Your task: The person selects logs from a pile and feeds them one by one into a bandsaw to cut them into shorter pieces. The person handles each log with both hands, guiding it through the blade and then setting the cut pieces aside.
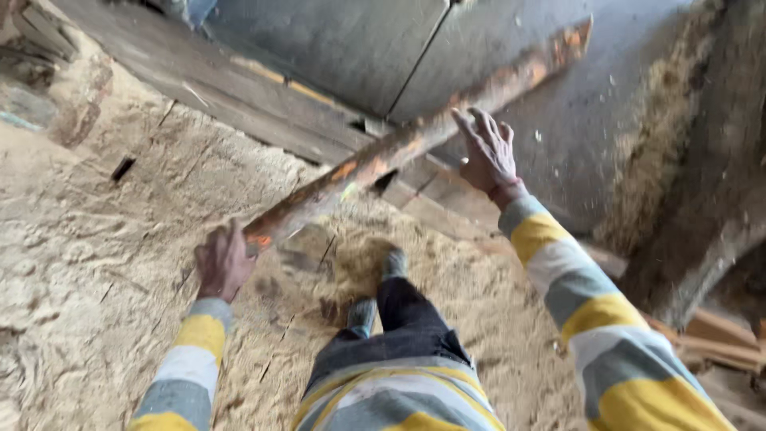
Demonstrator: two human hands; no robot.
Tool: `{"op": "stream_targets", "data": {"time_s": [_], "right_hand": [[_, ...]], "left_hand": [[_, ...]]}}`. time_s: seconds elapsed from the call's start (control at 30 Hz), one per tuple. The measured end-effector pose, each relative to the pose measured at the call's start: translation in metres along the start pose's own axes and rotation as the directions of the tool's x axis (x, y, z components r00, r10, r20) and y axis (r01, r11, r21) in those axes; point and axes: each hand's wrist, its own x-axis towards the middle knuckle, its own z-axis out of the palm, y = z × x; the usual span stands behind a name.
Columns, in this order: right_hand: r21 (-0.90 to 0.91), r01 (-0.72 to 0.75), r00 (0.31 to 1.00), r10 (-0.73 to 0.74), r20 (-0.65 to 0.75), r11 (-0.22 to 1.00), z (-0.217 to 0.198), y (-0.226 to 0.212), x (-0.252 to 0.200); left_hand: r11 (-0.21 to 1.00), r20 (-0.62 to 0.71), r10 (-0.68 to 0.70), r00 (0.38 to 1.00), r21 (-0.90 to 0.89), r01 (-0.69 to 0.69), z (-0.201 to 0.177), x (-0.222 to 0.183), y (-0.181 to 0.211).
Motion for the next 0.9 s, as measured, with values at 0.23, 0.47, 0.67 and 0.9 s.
{"op": "stream_targets", "data": {"time_s": [0.23,0.47,0.67,0.9], "right_hand": [[-0.208,0.227,0.879,-0.108,0.465,0.951,-0.009,0.033,0.111],[-0.142,0.209,0.824,-0.095,0.559,0.968,-0.008,0.047,0.102],[0.310,-0.287,0.836,0.079,0.542,0.906,-0.027,-0.007,-0.006],[0.563,-0.808,0.589,0.274,0.761,0.174,0.030,-0.113,-0.180]], "left_hand": [[0.968,-0.068,-0.194,0.979,0.147,0.202,0.031,0.070,-0.033],[0.947,-0.318,-0.010,0.948,0.302,0.111,-0.088,0.156,-0.057],[0.896,-0.788,-0.164,0.594,-0.371,-0.245,-0.259,0.259,-0.015],[0.435,-0.623,0.189,0.759,-0.639,-0.634,-0.141,0.163,0.077]]}}
